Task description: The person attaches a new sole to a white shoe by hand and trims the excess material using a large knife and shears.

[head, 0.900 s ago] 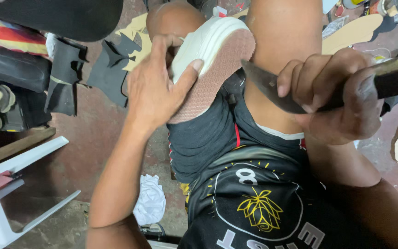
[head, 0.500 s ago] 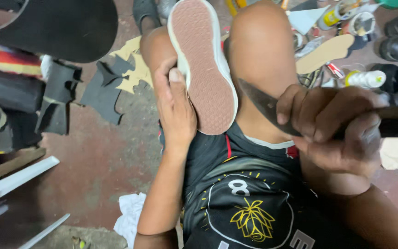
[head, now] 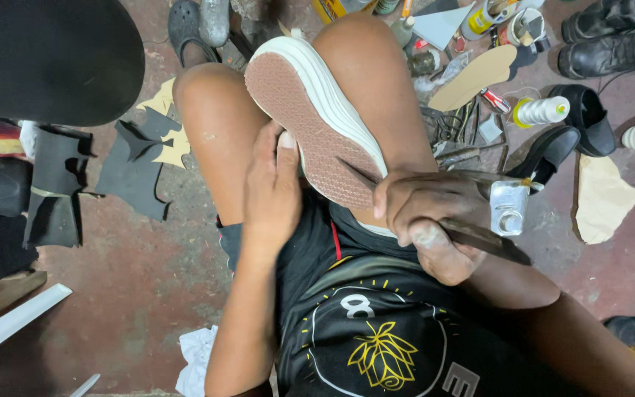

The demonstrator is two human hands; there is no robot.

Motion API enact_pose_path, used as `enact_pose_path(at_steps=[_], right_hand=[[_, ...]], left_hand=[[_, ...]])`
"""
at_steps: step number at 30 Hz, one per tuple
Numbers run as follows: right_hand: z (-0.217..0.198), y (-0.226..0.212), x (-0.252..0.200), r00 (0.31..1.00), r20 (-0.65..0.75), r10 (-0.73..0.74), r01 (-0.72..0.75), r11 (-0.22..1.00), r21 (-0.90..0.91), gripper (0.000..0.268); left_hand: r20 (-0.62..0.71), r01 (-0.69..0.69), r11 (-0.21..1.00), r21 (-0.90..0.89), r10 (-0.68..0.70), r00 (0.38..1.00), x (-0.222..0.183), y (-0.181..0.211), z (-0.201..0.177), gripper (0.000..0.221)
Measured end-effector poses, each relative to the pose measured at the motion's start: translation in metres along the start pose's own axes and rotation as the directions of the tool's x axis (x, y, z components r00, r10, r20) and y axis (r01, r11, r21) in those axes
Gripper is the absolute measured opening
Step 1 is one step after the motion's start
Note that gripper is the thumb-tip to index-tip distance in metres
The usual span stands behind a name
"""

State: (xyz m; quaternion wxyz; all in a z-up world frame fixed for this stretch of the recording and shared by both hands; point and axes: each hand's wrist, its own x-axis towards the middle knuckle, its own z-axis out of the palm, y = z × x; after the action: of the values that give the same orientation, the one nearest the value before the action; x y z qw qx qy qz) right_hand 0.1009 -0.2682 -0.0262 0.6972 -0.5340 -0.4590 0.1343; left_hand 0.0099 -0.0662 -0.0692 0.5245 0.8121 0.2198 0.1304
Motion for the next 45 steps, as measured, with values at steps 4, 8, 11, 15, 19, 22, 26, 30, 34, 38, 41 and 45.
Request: enact_pose_path(at_steps=[4, 8, 11, 15, 19, 22, 26, 30, 34, 38, 41, 45], right_hand=[[0.000, -0.007, 0.003, 0.999, -0.002, 0.037, -0.037, 0.999, -0.027, 0.037], [0.003, -0.003, 0.000, 0.997, -0.079, 0.028, -0.027, 1.000, 0.008, 0.041], [0.002, -0.010, -0.003, 0.991, -0.091, 0.102, -0.099, 0.994, 0.035, 0.045], [0.005, -0.001, -0.001, 0.974, -0.174, 0.142, -0.118, 0.983, 0.142, 0.048], [0.001, -0.002, 0.004, 0.984, -0.066, 0.164, -0.156, 0.981, 0.111, 0.058], [-0.006, -0.002, 0.009, 0.975, -0.022, 0.222, -0.217, 0.966, 0.138, 0.069], [-0.019, -0.013, 0.015, 0.976, -0.047, 0.215, -0.205, 0.967, 0.153, 0.074], [-0.025, -0.012, 0.009, 0.977, -0.065, 0.204, -0.198, 0.976, 0.096, 0.069], [-0.026, 0.004, 0.010, 0.993, 0.097, 0.072, -0.084, 0.989, 0.125, 0.063], [-0.019, -0.005, 0.009, 0.960, 0.279, 0.027, -0.023, 1.000, -0.017, 0.056], [-0.016, -0.003, 0.011, 0.949, 0.314, -0.023, 0.052, 0.995, -0.082, 0.053], [-0.011, 0.003, 0.013, 0.922, 0.375, -0.103, 0.149, 0.984, -0.098, 0.049]], left_hand=[[-0.003, 0.071, 0.983, -0.172, -0.072, 0.997, 0.021, 0.013, -0.032, 0.051], [-0.055, -0.175, 0.957, -0.233, 0.167, 0.984, 0.046, 0.001, -0.032, 0.043], [-0.008, -0.194, 0.850, -0.490, 0.219, 0.976, 0.067, -0.012, -0.015, 0.040], [-0.042, -0.245, 0.830, -0.501, 0.259, 0.965, 0.070, -0.018, -0.005, 0.044], [-0.079, -0.232, 0.816, -0.529, 0.225, 0.971, 0.068, -0.017, -0.008, 0.044], [-0.078, -0.168, 0.811, -0.560, 0.151, 0.985, 0.066, -0.017, -0.011, 0.041], [-0.036, -0.065, 0.739, -0.670, 0.056, 0.998, 0.066, -0.023, -0.013, 0.043], [-0.127, -0.140, 0.737, -0.661, 0.073, 0.989, 0.067, -0.032, -0.005, 0.038], [-0.189, -0.180, 0.771, -0.610, 0.078, 0.979, 0.066, -0.034, 0.003, 0.034], [-0.216, -0.202, 0.744, -0.637, 0.079, 0.973, 0.066, -0.033, 0.010, 0.031], [-0.248, -0.221, 0.767, -0.603, 0.083, 0.965, 0.066, -0.031, 0.013, 0.030], [-0.248, -0.230, 0.744, -0.627, 0.089, 0.965, 0.063, -0.033, 0.015, 0.029]])
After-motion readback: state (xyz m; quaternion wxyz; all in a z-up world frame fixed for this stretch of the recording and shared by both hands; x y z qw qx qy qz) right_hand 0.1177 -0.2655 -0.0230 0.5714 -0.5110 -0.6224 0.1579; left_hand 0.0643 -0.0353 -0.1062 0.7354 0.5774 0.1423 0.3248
